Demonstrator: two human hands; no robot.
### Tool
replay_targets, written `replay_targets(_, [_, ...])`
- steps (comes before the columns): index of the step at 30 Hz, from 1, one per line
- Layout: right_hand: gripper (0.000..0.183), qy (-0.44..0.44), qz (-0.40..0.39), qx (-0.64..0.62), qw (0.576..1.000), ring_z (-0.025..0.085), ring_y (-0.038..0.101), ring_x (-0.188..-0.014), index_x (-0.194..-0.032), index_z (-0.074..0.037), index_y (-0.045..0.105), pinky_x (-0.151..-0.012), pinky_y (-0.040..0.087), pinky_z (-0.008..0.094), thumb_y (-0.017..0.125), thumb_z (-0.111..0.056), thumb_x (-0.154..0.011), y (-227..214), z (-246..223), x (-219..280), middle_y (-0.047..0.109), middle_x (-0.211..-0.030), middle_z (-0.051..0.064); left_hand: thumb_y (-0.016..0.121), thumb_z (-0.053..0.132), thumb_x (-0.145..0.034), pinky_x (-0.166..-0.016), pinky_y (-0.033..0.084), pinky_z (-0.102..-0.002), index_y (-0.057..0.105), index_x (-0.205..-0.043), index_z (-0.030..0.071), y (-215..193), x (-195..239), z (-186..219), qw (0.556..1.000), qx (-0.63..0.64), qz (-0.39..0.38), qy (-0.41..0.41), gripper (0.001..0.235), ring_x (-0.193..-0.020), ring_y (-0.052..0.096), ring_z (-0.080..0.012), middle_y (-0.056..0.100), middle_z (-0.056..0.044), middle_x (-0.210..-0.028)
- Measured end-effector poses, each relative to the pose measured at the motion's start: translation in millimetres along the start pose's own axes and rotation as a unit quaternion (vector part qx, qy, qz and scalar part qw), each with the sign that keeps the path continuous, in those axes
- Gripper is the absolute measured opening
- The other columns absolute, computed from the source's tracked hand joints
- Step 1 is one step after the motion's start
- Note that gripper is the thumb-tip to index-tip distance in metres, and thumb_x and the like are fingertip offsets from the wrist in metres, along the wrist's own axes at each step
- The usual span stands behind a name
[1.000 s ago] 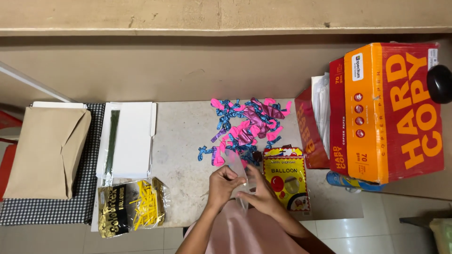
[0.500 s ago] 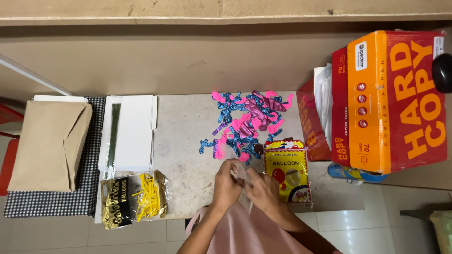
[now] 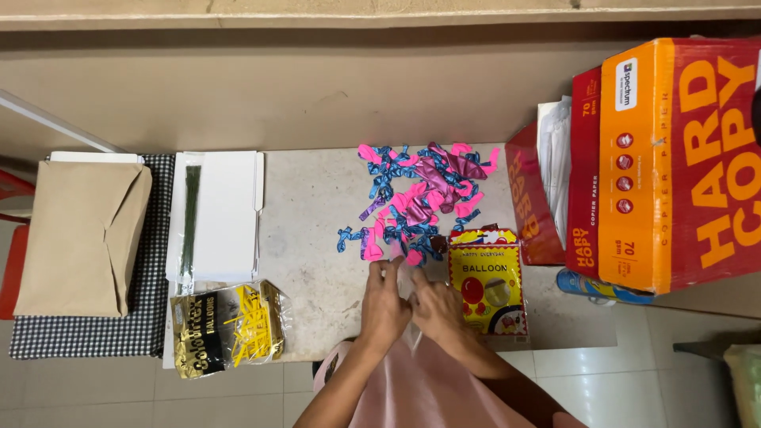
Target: The person sorts a pile of colorful uninflated balloons on a table, separating them by color. They place the sorted balloons into clear plastic bags and arrange the packages on the table.
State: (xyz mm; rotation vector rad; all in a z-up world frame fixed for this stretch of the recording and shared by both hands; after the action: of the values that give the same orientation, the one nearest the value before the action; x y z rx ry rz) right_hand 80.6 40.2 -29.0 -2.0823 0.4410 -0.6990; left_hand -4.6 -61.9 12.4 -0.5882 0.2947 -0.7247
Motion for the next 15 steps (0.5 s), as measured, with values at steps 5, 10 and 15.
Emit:
replay_targets(5, [0.028, -0.013, 0.065, -0.047, 0.997, 0.042, 0.071, -0.070, -0.113, -0.013, 0.058, -0.066, 0.053, 0.055, 0.064, -0.018, -0.087, 21.3, 18.3, -13.2, 0.070, -0.074, 0.021, 0.072, -0.014, -0.060, -0.082, 0.054, -0.048, 0.038, -0.154, 0.004, 10.7, -0.6, -17.3, 0.998, -0.054, -0.032, -0.026, 0.101, -0.104, 0.058, -0.0453, 0.048, -0.025, -0.122])
replay_targets(10, [0.028, 0.070, -0.021, -0.029, 0.997, 0.038, 0.072, -0.069, -0.113, -0.016, 0.059, -0.068, 0.053, 0.052, 0.065, -0.022, -0.087, 5.2, 57.3, -44.4, 0.069, -0.068, 0.018, 0.066, -0.018, -0.060, -0.090, 0.058, -0.042, 0.044, -0.152, 0.012, 8.5, 1.3, -39.2, 0.978, -0.123, -0.140, -0.094, 0.099, -0.114, 0.060, -0.0364, 0.052, -0.016, -0.132])
replay_targets(15, [0.031, -0.073, 0.070, -0.045, 0.994, 0.036, 0.068, -0.079, -0.098, -0.013, 0.064, -0.068, 0.052, 0.052, 0.076, -0.021, -0.070, 42.3, 101.1, -80.1, 0.071, -0.078, 0.011, 0.064, -0.021, -0.057, -0.091, 0.056, -0.042, 0.063, -0.144, 0.020, -1.4, -5.8, -7.5, 0.967, -0.125, -0.141, 0.171, 0.096, -0.119, 0.054, -0.0409, 0.043, -0.022, -0.147])
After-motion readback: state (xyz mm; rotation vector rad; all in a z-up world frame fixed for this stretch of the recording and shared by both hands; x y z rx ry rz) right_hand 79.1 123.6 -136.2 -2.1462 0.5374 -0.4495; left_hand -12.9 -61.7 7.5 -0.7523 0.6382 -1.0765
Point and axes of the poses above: each hand's wrist, its own x-axis away from the middle knuckle, its own y-axis out of the palm, z = x × y, the point moved 1 cm from there along -x, towards the middle knuckle
